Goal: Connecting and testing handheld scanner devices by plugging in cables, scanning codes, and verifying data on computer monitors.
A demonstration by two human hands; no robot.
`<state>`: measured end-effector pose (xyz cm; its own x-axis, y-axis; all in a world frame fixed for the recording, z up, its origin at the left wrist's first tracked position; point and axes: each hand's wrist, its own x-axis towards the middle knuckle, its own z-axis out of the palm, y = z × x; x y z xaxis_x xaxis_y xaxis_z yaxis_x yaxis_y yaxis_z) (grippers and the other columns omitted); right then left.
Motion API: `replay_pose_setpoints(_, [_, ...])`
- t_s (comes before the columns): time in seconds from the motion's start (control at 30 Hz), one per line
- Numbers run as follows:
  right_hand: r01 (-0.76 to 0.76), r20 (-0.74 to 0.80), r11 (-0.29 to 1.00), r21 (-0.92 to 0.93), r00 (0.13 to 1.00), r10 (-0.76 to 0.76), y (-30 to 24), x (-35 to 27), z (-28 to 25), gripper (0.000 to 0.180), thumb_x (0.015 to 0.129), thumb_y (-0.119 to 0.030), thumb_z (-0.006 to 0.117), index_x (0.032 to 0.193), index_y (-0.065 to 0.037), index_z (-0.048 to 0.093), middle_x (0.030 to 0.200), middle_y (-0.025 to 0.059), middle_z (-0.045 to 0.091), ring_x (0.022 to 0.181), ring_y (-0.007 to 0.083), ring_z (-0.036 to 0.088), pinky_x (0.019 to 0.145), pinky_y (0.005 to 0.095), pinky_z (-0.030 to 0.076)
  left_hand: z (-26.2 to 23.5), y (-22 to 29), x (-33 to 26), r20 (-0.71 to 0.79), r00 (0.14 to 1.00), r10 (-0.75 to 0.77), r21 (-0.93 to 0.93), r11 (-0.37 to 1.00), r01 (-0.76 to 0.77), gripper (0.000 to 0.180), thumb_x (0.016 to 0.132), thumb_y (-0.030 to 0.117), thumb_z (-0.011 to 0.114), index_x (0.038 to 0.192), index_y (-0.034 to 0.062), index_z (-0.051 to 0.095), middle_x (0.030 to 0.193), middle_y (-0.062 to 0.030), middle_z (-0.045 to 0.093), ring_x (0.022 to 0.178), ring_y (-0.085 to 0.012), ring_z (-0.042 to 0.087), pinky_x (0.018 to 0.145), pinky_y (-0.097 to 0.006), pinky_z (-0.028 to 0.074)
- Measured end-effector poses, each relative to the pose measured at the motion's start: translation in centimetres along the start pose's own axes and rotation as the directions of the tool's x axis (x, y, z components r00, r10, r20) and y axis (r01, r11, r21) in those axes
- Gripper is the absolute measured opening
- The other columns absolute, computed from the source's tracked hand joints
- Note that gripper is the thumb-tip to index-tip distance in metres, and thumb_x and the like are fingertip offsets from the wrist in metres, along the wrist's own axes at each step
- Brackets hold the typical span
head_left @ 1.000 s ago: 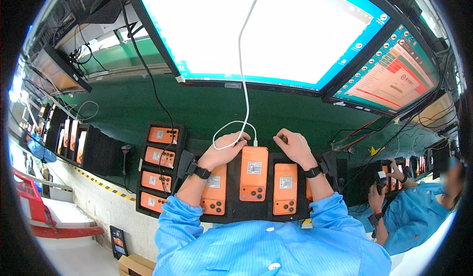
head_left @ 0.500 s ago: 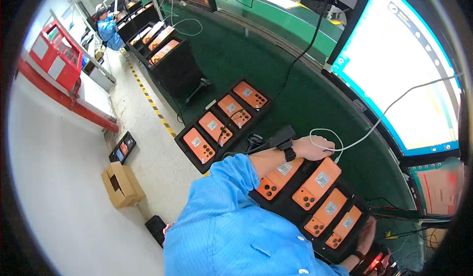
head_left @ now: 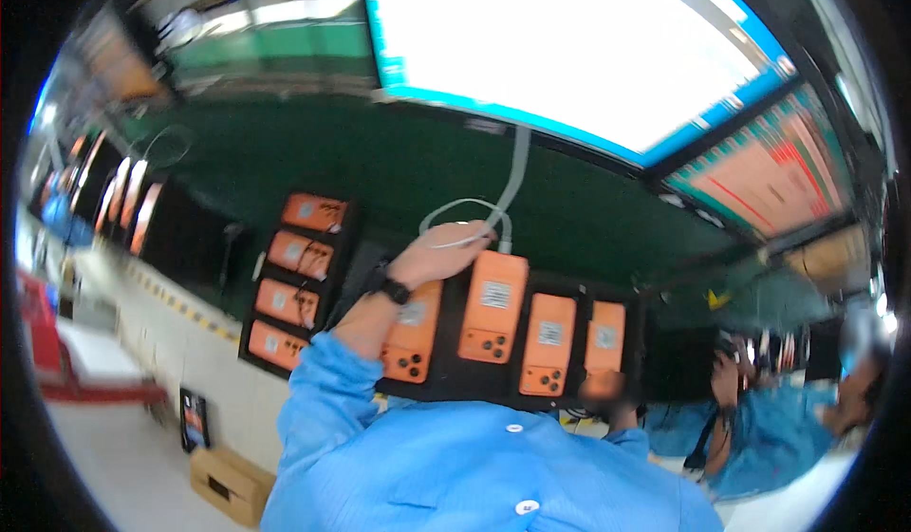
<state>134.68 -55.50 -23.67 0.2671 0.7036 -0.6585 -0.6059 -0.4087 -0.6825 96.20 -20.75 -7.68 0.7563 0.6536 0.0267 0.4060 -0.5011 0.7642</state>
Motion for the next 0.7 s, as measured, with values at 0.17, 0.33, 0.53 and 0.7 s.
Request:
replay_pose_setpoints(0.17, [0.195,-0.157,0.979,-0.053,0.967,-0.201,-8.6,-7.3,2.1,0.041,0.098,-0.039,0.055,0.117,-0.004,0.062,0.071,0.0018,0.06,0.057,0.0125,0.053,0.057,0.0256,0.046,-1.3,1.4,-0.1,0.055,0.995,-0.087,-0.051,0.995,0.09,0.029,0.101,0.026,0.048,0.119,0.0065,0.06,0.104,-0.0175,0.068,0.099,-0.034,0.066,0.085,-0.04,0.049])
replay_pose_setpoints(0.33, [0.368,0.082,0.867,0.336,0.906,-0.416,-12.1,-16.6,10.1,0.054,0.101,-0.042,0.047,0.133,0.002,0.048,0.059,-0.0024,0.042,0.042,0.0071,0.039,0.042,0.0227,0.03,-0.4,1.2,1.2,0.059,0.998,-0.001,-0.047,0.999,0.004,0.027,0.101,0.023,0.047,0.117,0.004,0.06,0.099,-0.0186,0.069,0.094,-0.0365,0.066,0.081,-0.042,0.05])
replay_pose_setpoints(0.53, [0.079,0.395,0.987,-0.138,0.918,-0.018,-9.5,-17.5,17.7,0.058,0.097,-0.042,0.054,0.133,0.003,0.049,0.064,0.0013,0.049,0.049,0.0093,0.046,0.047,0.0229,0.036,-0.7,0.4,0.5,0.041,0.994,-0.098,-0.033,0.995,0.099,0.027,0.102,0.023,0.046,0.118,0.0052,0.059,0.099,-0.0158,0.07,0.093,-0.0329,0.067,0.081,-0.038,0.05])
replay_pose_setpoints(0.7, [0.083,0.357,0.985,-0.149,0.934,-0.025,-7.1,-16.6,18.1,0.049,0.098,-0.033,0.056,0.134,-0.001,0.049,0.07,0.0025,0.053,0.056,0.0101,0.05,0.053,0.0228,0.04,-0.2,0.8,0.7,0.038,0.997,-0.066,-0.066,0.995,0.069,0.026,0.102,0.022,0.047,0.118,0.0054,0.058,0.098,-0.0164,0.07,0.094,-0.0329,0.067,0.08,-0.038,0.05])
